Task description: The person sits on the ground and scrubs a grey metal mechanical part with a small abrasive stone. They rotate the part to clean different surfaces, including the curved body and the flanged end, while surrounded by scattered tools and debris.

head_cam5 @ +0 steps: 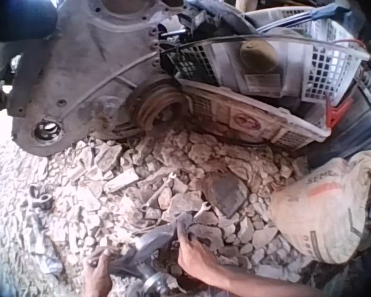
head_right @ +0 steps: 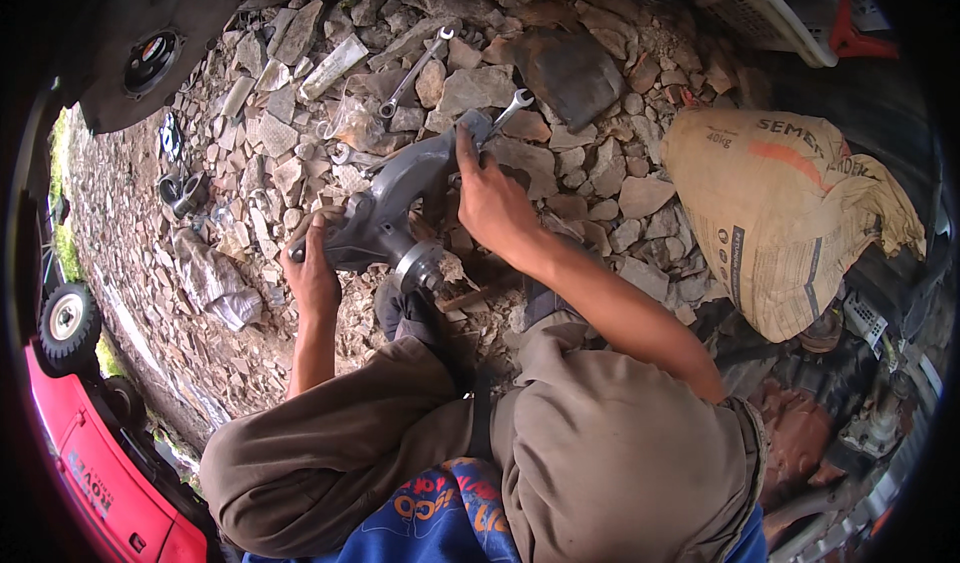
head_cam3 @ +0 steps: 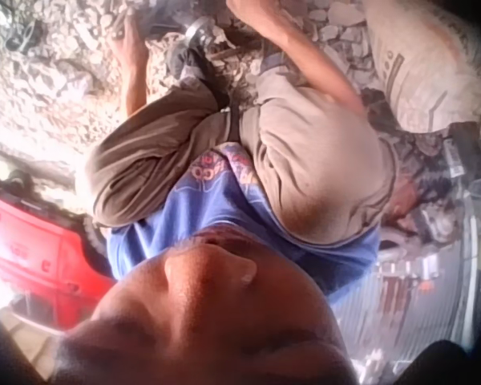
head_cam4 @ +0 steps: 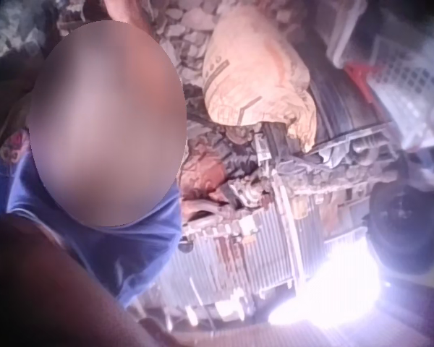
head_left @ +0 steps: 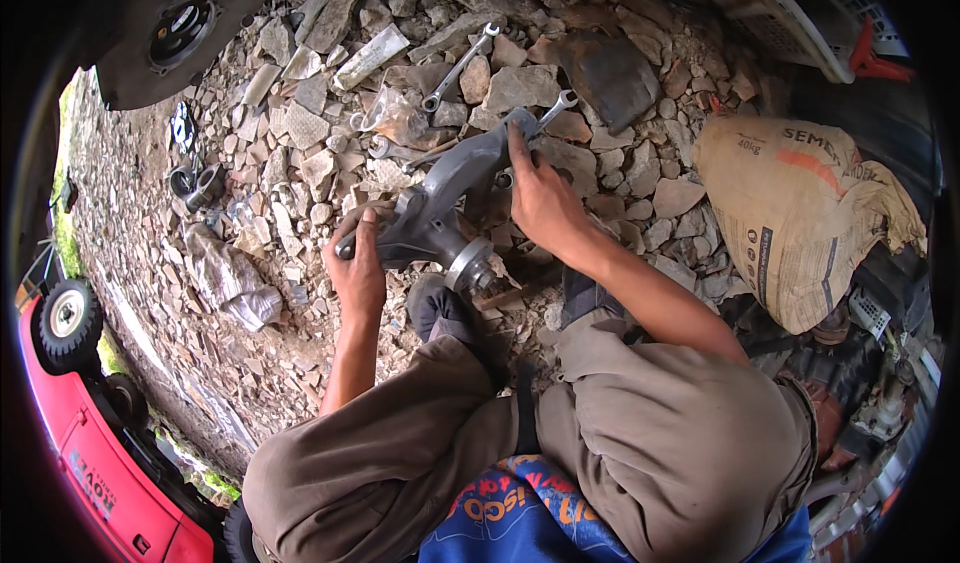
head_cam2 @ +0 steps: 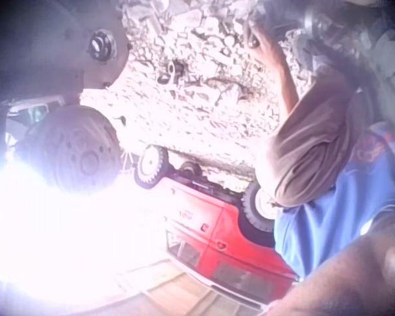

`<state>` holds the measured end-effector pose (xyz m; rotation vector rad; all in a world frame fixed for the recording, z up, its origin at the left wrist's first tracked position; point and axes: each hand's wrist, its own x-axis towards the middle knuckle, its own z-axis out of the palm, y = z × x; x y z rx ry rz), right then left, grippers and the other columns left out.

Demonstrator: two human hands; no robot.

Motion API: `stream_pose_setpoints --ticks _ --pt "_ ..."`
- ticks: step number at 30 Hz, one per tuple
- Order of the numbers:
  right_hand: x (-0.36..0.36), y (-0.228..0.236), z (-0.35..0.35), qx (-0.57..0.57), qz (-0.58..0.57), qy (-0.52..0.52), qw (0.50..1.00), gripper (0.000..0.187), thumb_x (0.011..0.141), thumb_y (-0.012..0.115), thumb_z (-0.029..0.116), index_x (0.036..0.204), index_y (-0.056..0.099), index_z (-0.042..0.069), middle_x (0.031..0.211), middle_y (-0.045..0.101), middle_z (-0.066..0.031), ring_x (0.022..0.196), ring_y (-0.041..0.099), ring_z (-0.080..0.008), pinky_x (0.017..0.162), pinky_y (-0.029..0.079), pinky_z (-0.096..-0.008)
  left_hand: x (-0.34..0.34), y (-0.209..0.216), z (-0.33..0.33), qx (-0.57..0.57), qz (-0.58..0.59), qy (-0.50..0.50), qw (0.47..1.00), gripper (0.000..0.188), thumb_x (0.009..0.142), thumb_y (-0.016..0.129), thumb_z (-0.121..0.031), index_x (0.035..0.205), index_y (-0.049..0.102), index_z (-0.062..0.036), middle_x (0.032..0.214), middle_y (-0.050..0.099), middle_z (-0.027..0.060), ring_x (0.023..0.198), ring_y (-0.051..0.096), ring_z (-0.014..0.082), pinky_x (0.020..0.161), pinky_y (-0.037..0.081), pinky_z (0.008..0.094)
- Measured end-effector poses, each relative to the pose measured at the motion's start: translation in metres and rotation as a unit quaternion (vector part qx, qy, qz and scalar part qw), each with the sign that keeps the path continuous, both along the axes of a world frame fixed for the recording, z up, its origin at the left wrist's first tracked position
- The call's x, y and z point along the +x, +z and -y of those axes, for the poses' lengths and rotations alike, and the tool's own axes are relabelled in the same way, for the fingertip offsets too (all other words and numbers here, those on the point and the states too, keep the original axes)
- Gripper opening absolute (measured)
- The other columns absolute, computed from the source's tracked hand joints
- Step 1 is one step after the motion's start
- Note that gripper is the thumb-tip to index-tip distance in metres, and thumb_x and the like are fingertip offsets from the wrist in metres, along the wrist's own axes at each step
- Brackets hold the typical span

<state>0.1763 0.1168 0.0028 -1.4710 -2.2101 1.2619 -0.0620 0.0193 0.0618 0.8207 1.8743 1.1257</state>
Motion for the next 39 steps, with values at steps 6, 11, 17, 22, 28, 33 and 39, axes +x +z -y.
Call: stream_pose_setpoints --ticks 6,11,17,22,28,33,39 --pt "0.009 -0.010 -0.008 0.016 0.032 -0.029 0.999 0.079 0.098 0.052 0.001 0.168 0.014 0.004 0.111 0.061 -0.0424 0.091 0.066 -0.0574 0.081 0.056 -0.0591 -0.003 0.000 0.001 0.009 -0.018 -0.012 1.000 0.036 0.110 0.057 -0.026 0.109 0.077 0.0040 0.099 0.076 0.0087 0.092 0.068 0.0155 0.088 0.052 0.0302" --pt "-0.005 0.000 0.014 0.074 0.007 0.047 0.996 0.082 0.095 0.057 0.005 0.167 0.017 0.003 0.112 0.063 -0.0347 0.084 0.069 -0.0515 0.070 0.059 -0.0547 0.000 -0.001 -0.001 0.008 0.001 -0.007 1.000 0.036 0.110 0.057 -0.026 0.110 0.077 0.0039 0.098 0.076 0.0084 0.091 0.068 0.0151 0.087 0.052 0.0294" --pt "-0.003 -0.009 0.005 0.053 -0.008 0.005 0.999 0.079 0.095 0.056 0.005 0.166 0.022 0.005 0.115 0.063 -0.0371 0.088 0.069 -0.0535 0.074 0.058 -0.0568 -0.002 0.000 0.002 -0.010 -0.005 0.003 1.000 0.037 0.110 0.058 -0.027 0.109 0.077 0.0046 0.102 0.076 0.0084 0.094 0.068 0.0149 0.089 0.051 0.0296" --pt "0.010 -0.025 -0.008 0.070 0.021 -0.041 0.996 0.083 0.095 0.056 0.003 0.168 0.018 0.010 0.112 0.063 -0.0403 0.088 0.069 -0.0569 0.077 0.059 -0.0596 -0.001 0.002 0.000 -0.008 0.008 0.000 1.000 0.037 0.110 0.058 -0.027 0.110 0.076 0.0053 0.104 0.076 0.0094 0.096 0.068 0.0169 0.092 0.051 0.0304" --pt "-0.009 -0.007 0.013 0.066 -0.023 -0.020 0.997 0.077 0.095 0.054 0.000 0.167 0.028 0.011 0.105 0.065 -0.0375 0.092 0.067 -0.0552 0.081 0.056 -0.0568 -0.001 0.001 -0.001 0.008 0.003 -0.008 1.000 0.037 0.110 0.058 -0.028 0.111 0.076 0.0047 0.104 0.076 0.0100 0.097 0.068 0.0162 0.092 0.051 0.0301" --pt "-0.001 -0.015 0.010 0.077 -0.014 -0.003 0.997 0.079 0.095 0.057 0.006 0.167 0.024 0.007 0.106 0.066 -0.0351 0.085 0.069 -0.0527 0.075 0.058 -0.0560 0.000 0.002 -0.002 0.003 0.010 -0.007 1.000 0.035 0.110 0.059 -0.026 0.110 0.077 0.0039 0.102 0.076 0.0094 0.096 0.068 0.0159 0.092 0.051 0.0309" --pt "0.019 -0.024 -0.019 0.068 0.053 0.003 0.996 0.083 0.095 0.059 0.008 0.168 0.019 0.005 0.103 0.066 -0.0377 0.080 0.070 -0.0531 0.069 0.060 -0.0536 -0.001 0.000 0.000 -0.003 -0.010 0.002 1.000 0.032 0.110 0.059 -0.023 0.109 0.077 0.0041 0.101 0.077 0.0087 0.095 0.067 0.0148 0.092 0.051 0.0303"
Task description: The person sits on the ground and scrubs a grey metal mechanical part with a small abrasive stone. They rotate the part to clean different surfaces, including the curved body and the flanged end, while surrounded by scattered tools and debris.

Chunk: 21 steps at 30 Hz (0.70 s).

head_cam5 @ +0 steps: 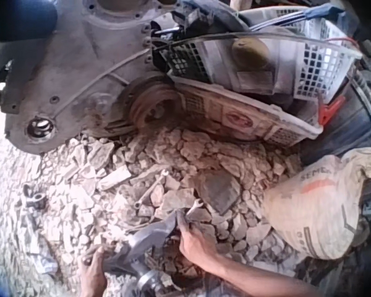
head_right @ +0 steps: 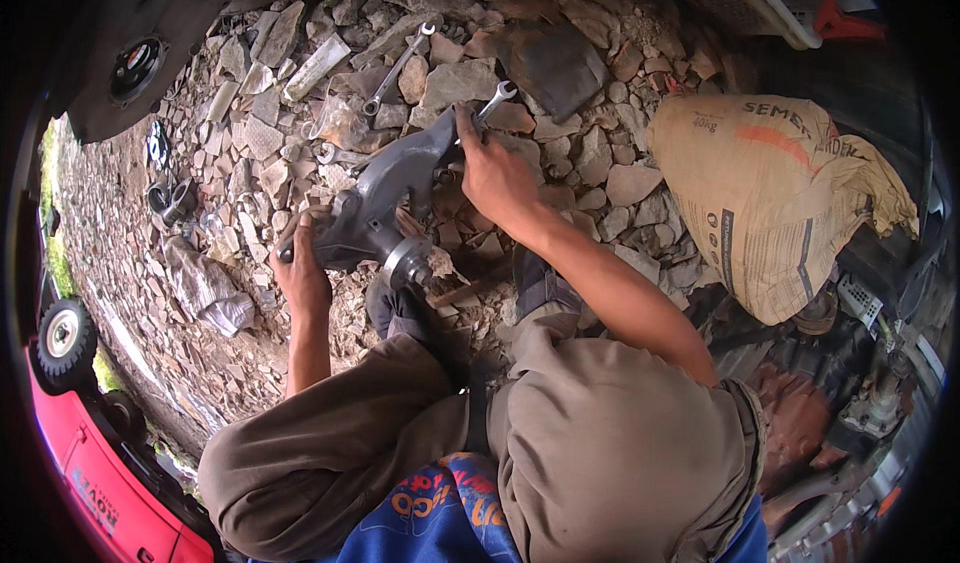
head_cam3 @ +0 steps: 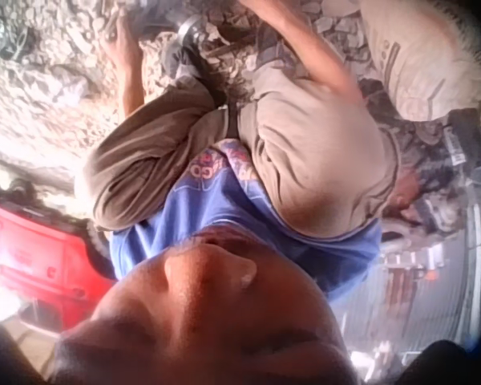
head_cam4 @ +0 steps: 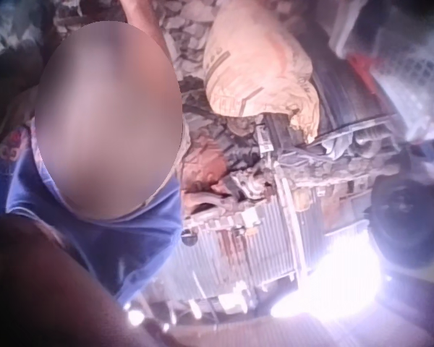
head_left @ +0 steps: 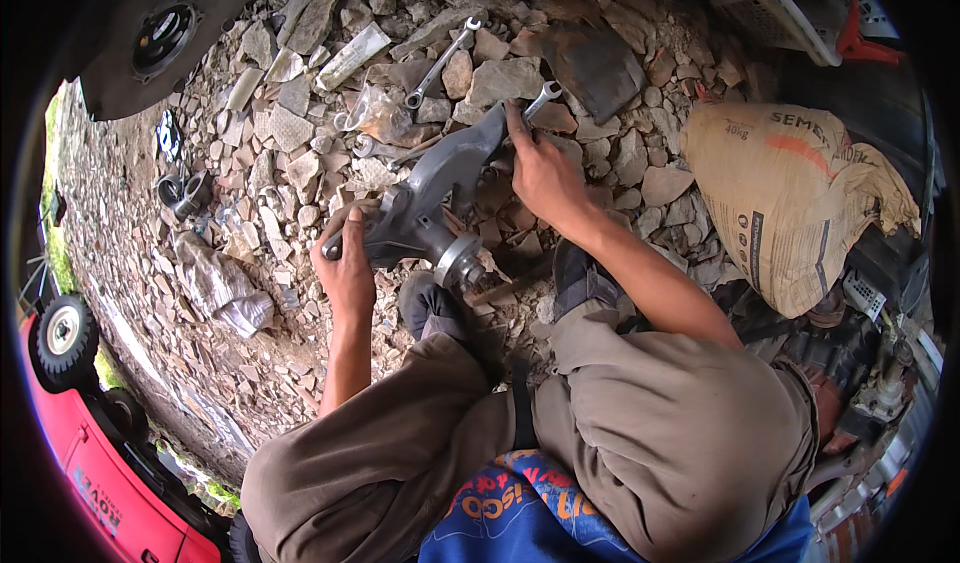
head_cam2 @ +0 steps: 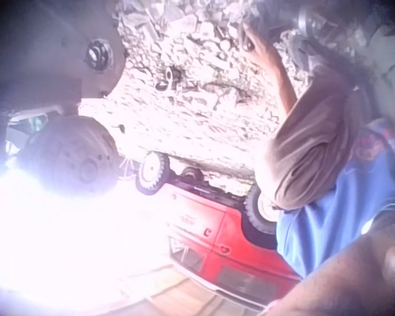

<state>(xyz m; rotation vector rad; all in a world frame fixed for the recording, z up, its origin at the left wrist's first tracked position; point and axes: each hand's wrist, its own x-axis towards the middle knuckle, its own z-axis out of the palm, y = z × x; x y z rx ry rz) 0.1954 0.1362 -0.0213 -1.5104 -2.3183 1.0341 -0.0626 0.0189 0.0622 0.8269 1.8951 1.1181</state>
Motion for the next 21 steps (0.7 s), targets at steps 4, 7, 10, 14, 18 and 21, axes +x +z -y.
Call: stream_pose_setpoints --ticks 4,7,10,14,18,21 --pt "-0.024 0.021 0.045 0.040 -0.068 0.034 0.996 0.084 0.096 0.057 0.005 0.168 0.015 0.005 0.102 0.067 -0.0331 0.079 0.070 -0.0503 0.068 0.060 -0.0543 -0.001 -0.004 0.001 0.008 0.003 -0.009 1.000 0.033 0.111 0.058 -0.023 0.109 0.076 0.0047 0.101 0.076 0.0092 0.095 0.066 0.0143 0.091 0.050 0.0298" --pt "-0.007 -0.008 0.016 0.005 -0.038 -0.031 0.999 0.088 0.094 0.058 0.004 0.168 0.010 0.002 0.106 0.066 -0.0401 0.083 0.070 -0.0532 0.072 0.061 -0.0544 0.000 0.001 0.000 0.005 0.006 -0.004 1.000 0.033 0.111 0.057 -0.022 0.110 0.076 0.0048 0.101 0.076 0.0094 0.095 0.066 0.0145 0.092 0.050 0.0301" --pt "-0.017 -0.002 0.029 0.006 -0.050 0.010 0.999 0.086 0.096 0.056 0.004 0.168 0.010 0.003 0.106 0.066 -0.0370 0.082 0.070 -0.0524 0.069 0.060 -0.0542 0.000 0.000 0.000 0.004 -0.016 -0.008 1.000 0.038 0.111 0.055 -0.028 0.106 0.077 0.0041 0.100 0.075 0.0082 0.096 0.067 0.0164 0.096 0.049 0.0313" --pt "-0.018 0.000 0.025 -0.008 -0.054 -0.025 0.998 0.087 0.095 0.057 0.005 0.168 0.010 0.002 0.110 0.064 -0.0434 0.086 0.071 -0.0545 0.071 0.060 -0.0567 -0.002 0.000 0.001 -0.007 -0.020 -0.013 1.000 0.038 0.111 0.056 -0.028 0.108 0.076 0.0045 0.099 0.075 0.0088 0.096 0.066 0.0167 0.095 0.049 0.0315" --pt "-0.016 -0.004 0.024 0.009 -0.067 0.000 0.998 0.085 0.096 0.056 0.006 0.168 0.010 0.002 0.106 0.065 -0.0399 0.081 0.069 -0.0528 0.070 0.059 -0.0560 0.000 -0.002 0.000 0.002 -0.021 -0.009 1.000 0.039 0.110 0.056 -0.029 0.109 0.076 0.0047 0.100 0.075 0.0092 0.096 0.066 0.0170 0.095 0.049 0.0321" --pt "-0.022 0.004 0.036 0.030 -0.082 0.001 0.996 0.086 0.096 0.056 0.005 0.168 0.010 0.003 0.103 0.066 -0.0383 0.079 0.070 -0.0519 0.067 0.059 -0.0547 -0.001 -0.001 -0.001 0.005 -0.001 -0.007 1.000 0.039 0.110 0.057 -0.029 0.109 0.076 0.0052 0.101 0.076 0.0097 0.096 0.067 0.0167 0.093 0.050 0.0311"
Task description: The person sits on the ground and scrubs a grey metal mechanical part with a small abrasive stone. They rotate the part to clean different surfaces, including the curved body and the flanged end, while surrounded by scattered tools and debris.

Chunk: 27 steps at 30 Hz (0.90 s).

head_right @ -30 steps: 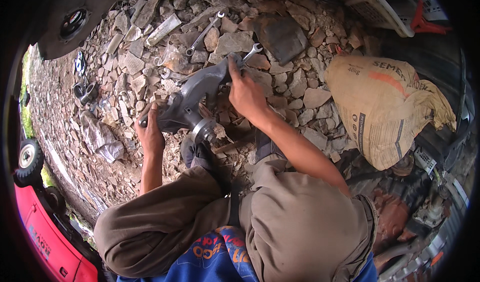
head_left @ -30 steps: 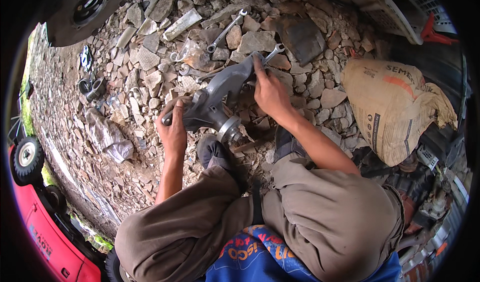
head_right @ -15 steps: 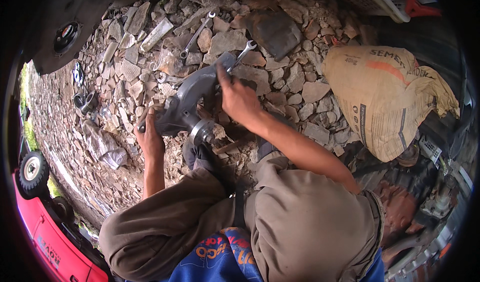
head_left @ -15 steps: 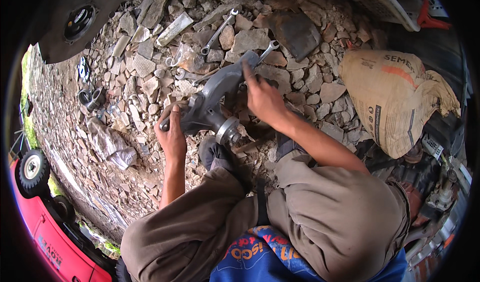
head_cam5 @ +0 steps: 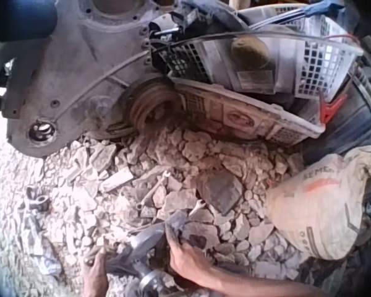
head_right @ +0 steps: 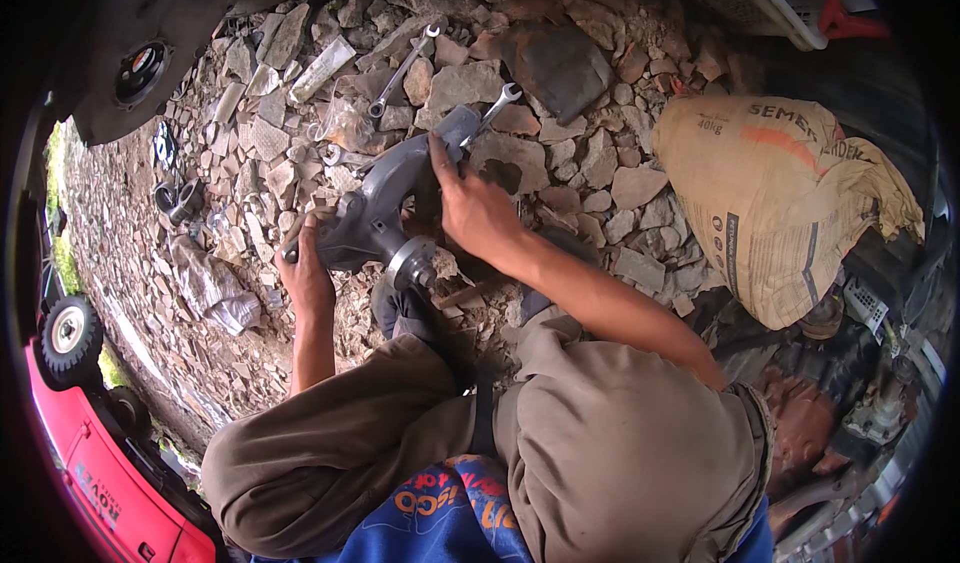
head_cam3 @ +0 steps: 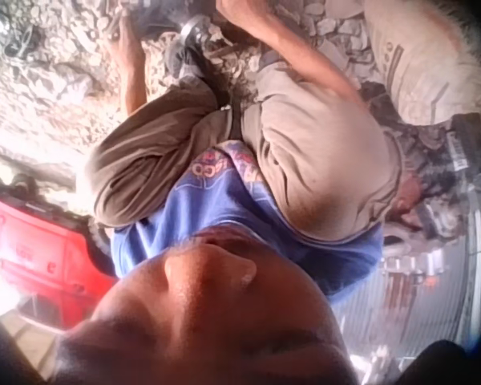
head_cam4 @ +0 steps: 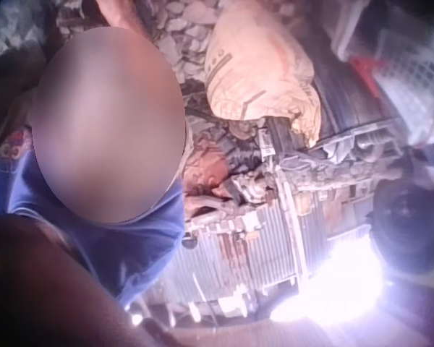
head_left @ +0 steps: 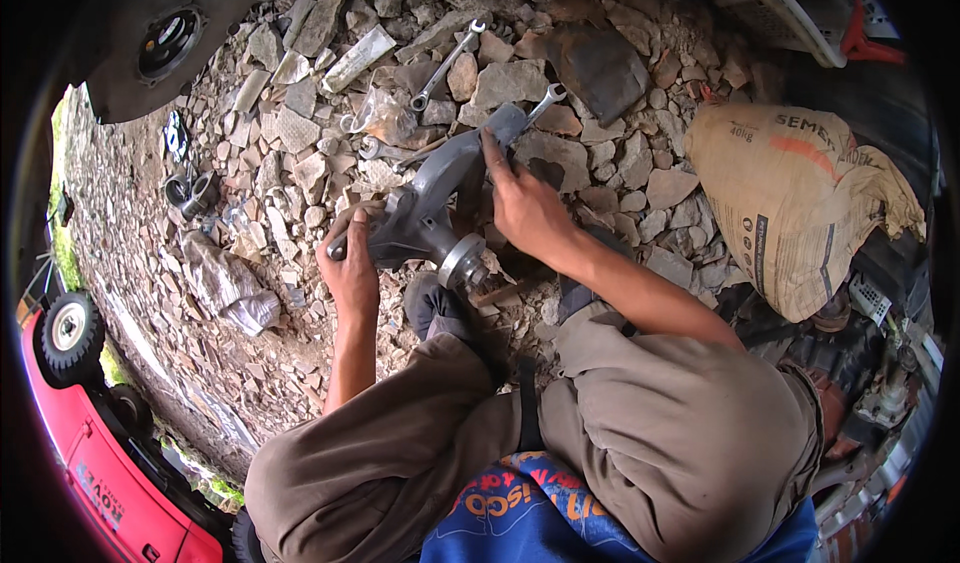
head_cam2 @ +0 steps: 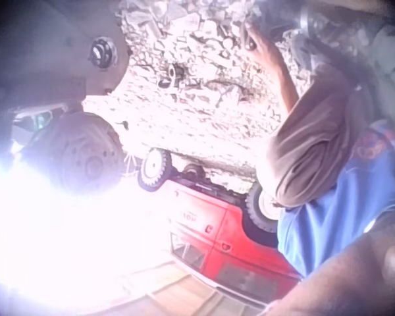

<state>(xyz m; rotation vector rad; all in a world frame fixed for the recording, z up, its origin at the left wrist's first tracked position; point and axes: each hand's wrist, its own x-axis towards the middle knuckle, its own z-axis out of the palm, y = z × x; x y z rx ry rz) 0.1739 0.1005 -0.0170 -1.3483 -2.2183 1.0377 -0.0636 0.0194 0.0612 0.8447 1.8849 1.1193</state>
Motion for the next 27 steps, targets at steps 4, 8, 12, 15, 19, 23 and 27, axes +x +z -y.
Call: stream_pose_setpoints --ticks 4,8,12,15,19,23,27 --pt "0.011 0.001 -0.024 -0.090 0.037 -0.001 0.995 0.088 0.095 0.057 0.003 0.169 0.009 0.004 0.102 0.066 -0.0401 0.080 0.070 -0.0530 0.069 0.059 -0.0558 0.000 0.000 0.002 -0.002 0.011 0.013 1.000 0.036 0.110 0.058 -0.026 0.110 0.076 0.0053 0.103 0.076 0.0104 0.096 0.068 0.0168 0.094 0.051 0.0313" --pt "-0.004 0.006 0.003 -0.014 -0.015 0.002 1.000 0.085 0.096 0.057 0.002 0.168 0.013 0.005 0.093 0.068 -0.0361 0.075 0.070 -0.0501 0.068 0.059 -0.0564 -0.001 0.001 0.001 -0.009 0.014 0.004 1.000 0.031 0.110 0.059 -0.022 0.110 0.077 0.0040 0.103 0.077 0.0101 0.098 0.067 0.0166 0.096 0.050 0.0318" --pt "0.010 -0.005 -0.024 -0.056 0.028 -0.005 0.998 0.086 0.095 0.057 0.005 0.168 0.013 0.004 0.101 0.068 -0.0387 0.081 0.071 -0.0517 0.069 0.059 -0.0574 0.001 0.000 0.000 0.001 -0.006 0.004 1.000 0.038 0.110 0.058 -0.029 0.107 0.077 0.0034 0.099 0.076 0.0081 0.092 0.067 0.0155 0.091 0.050 0.0306" --pt "-0.004 0.001 0.002 0.026 -0.035 0.013 0.999 0.084 0.094 0.057 -0.001 0.168 0.017 0.004 0.093 0.068 -0.0366 0.075 0.069 -0.0522 0.067 0.058 -0.0540 0.001 0.000 0.001 -0.001 -0.010 -0.001 1.000 0.038 0.110 0.058 -0.030 0.108 0.077 0.0029 0.100 0.076 0.0081 0.094 0.066 0.0160 0.092 0.049 0.0307" --pt "0.018 0.000 -0.045 -0.107 0.068 -0.020 0.992 0.084 0.095 0.054 -0.001 0.168 0.012 0.001 0.105 0.066 -0.0434 0.085 0.070 -0.0545 0.073 0.059 -0.0556 0.002 0.004 0.001 0.001 -0.010 0.000 1.000 0.038 0.110 0.058 -0.030 0.108 0.077 0.0030 0.101 0.076 0.0082 0.094 0.066 0.0156 0.092 0.049 0.0302" --pt "-0.001 -0.001 0.002 0.007 0.016 0.023 1.000 0.089 0.094 0.058 0.004 0.166 0.006 -0.002 0.100 0.068 -0.0360 0.073 0.070 -0.0499 0.064 0.058 -0.0553 -0.001 0.001 0.000 -0.001 0.013 -0.002 1.000 0.033 0.110 0.059 -0.023 0.109 0.077 0.0046 0.101 0.077 0.0098 0.095 0.068 0.0162 0.091 0.052 0.0304" --pt "0.018 -0.011 -0.038 -0.078 0.034 -0.014 0.996 0.096 0.091 0.062 0.004 0.166 0.002 -0.004 0.099 0.066 -0.0404 0.077 0.070 -0.0525 0.069 0.060 -0.0555 0.000 0.002 0.000 0.014 0.023 0.000 1.000 0.031 0.110 0.060 -0.022 0.110 0.077 0.0048 0.102 0.077 0.0108 0.095 0.068 0.0163 0.090 0.053 0.0301"
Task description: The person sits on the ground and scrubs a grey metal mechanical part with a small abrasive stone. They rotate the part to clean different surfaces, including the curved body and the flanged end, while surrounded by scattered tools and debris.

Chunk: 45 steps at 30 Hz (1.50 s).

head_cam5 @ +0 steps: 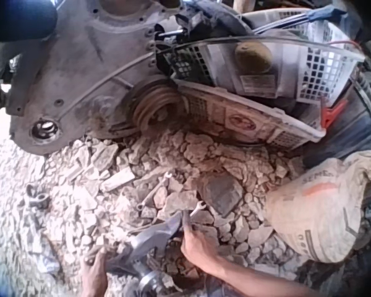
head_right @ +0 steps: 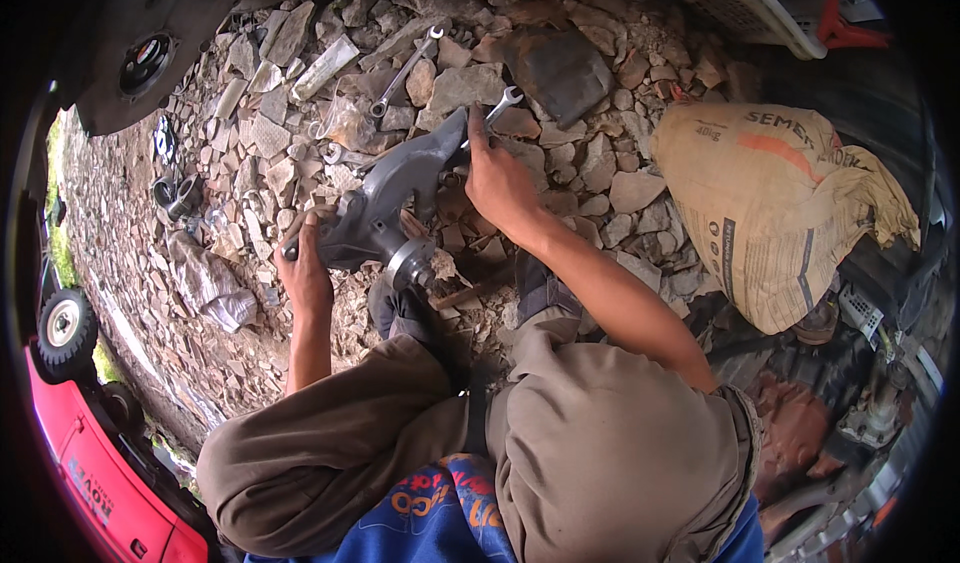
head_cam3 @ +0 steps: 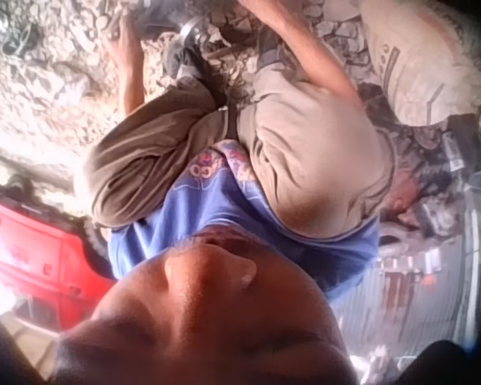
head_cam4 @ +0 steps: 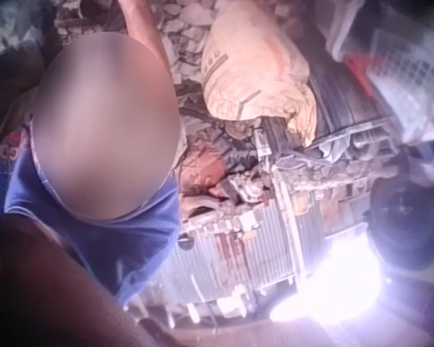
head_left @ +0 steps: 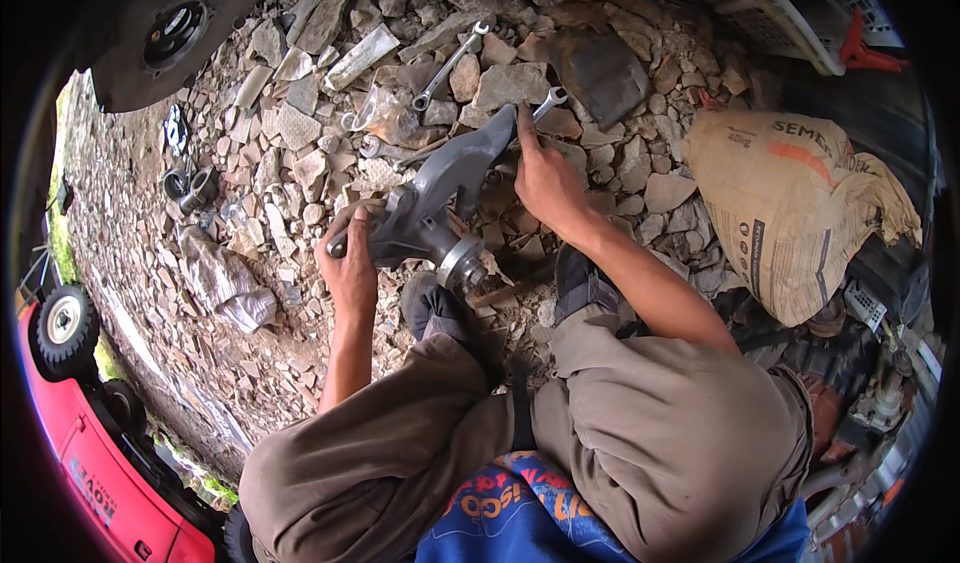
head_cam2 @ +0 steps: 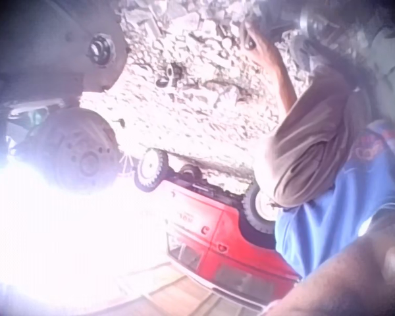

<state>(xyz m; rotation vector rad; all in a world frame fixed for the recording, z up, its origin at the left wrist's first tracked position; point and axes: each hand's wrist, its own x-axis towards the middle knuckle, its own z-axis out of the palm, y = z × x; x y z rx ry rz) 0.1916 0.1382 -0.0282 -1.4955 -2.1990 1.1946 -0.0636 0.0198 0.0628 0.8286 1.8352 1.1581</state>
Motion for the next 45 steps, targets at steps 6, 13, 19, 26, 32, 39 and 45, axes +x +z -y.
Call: stream_pose_setpoints --ticks 6,13,19,26,32,39,45 --pt "-0.015 0.001 0.037 0.035 -0.019 0.009 0.999 0.096 0.091 0.059 0.002 0.165 -0.001 -0.005 0.101 0.067 -0.0408 0.076 0.070 -0.0516 0.065 0.059 -0.0553 0.000 -0.002 0.001 -0.012 0.006 0.006 1.000 0.038 0.110 0.060 -0.030 0.111 0.075 0.0049 0.103 0.076 0.0090 0.095 0.067 0.0143 0.089 0.052 0.0286" --pt "-0.019 0.018 0.043 0.020 -0.011 0.035 0.999 0.093 0.090 0.056 -0.001 0.161 -0.002 -0.014 0.077 0.069 -0.0328 0.069 0.071 -0.0470 0.063 0.058 -0.0537 0.001 0.001 -0.002 -0.006 -0.006 -0.007 1.000 0.036 0.110 0.059 -0.028 0.109 0.077 0.0036 0.101 0.076 0.0089 0.094 0.067 0.0158 0.091 0.052 0.0307" --pt "0.010 0.019 -0.017 0.085 -0.166 -0.192 0.963 0.058 0.106 0.055 0.010 0.158 0.033 -0.003 0.113 0.073 -0.0254 0.094 0.076 -0.0313 0.078 0.060 -0.0406 -0.002 0.001 0.004 -0.019 -0.017 -0.005 1.000 0.037 0.110 0.059 -0.029 0.110 0.077 0.0027 0.104 0.076 0.0085 0.097 0.068 0.0162 0.094 0.050 0.0321" --pt "0.000 0.025 0.014 0.136 -0.196 -0.016 0.971 0.044 0.099 0.062 0.008 0.142 0.056 0.002 0.132 0.067 -0.0250 0.128 0.064 -0.0383 0.102 0.054 -0.0469 0.001 0.006 -0.001 -0.031 -0.004 -0.009 0.999 0.036 0.109 0.060 -0.030 0.112 0.078 0.0016 0.104 0.077 0.0089 0.098 0.068 0.0166 0.094 0.051 0.0314" --pt "0.010 0.003 -0.030 0.030 -0.117 0.052 0.991 0.055 0.099 0.054 0.004 0.153 0.047 0.006 0.133 0.064 -0.0312 0.126 0.063 -0.0466 0.112 0.051 -0.0539 -0.001 0.003 0.001 -0.029 -0.013 -0.009 0.999 0.036 0.109 0.060 -0.029 0.112 0.077 0.0018 0.105 0.077 0.0106 0.099 0.069 0.0170 0.096 0.051 0.0318" --pt "0.004 0.045 -0.008 0.129 -0.215 0.037 0.967 0.046 0.100 0.058 0.007 0.146 0.054 0.005 0.138 0.062 -0.0243 0.129 0.060 -0.0447 0.110 0.049 -0.0506 0.001 -0.001 0.007 0.021 -0.019 -0.033 0.999 0.022 0.105 0.062 -0.012 0.105 0.077 0.0042 0.107 0.076 0.0117 0.100 0.069 0.0176 0.093 0.053 0.0309" --pt "-0.021 0.072 0.040 0.163 -0.189 0.198 0.948 0.068 0.087 0.064 0.000 0.153 0.050 0.005 0.144 0.060 -0.0214 0.137 0.056 -0.0394 0.121 0.040 -0.0515 0.016 0.001 0.027 0.130 -0.187 -0.162 0.960 0.009 0.091 0.068 -0.001 0.094 0.074 0.0045 0.101 0.076 0.0143 0.100 0.072 0.0263 0.091 0.056 0.0372"
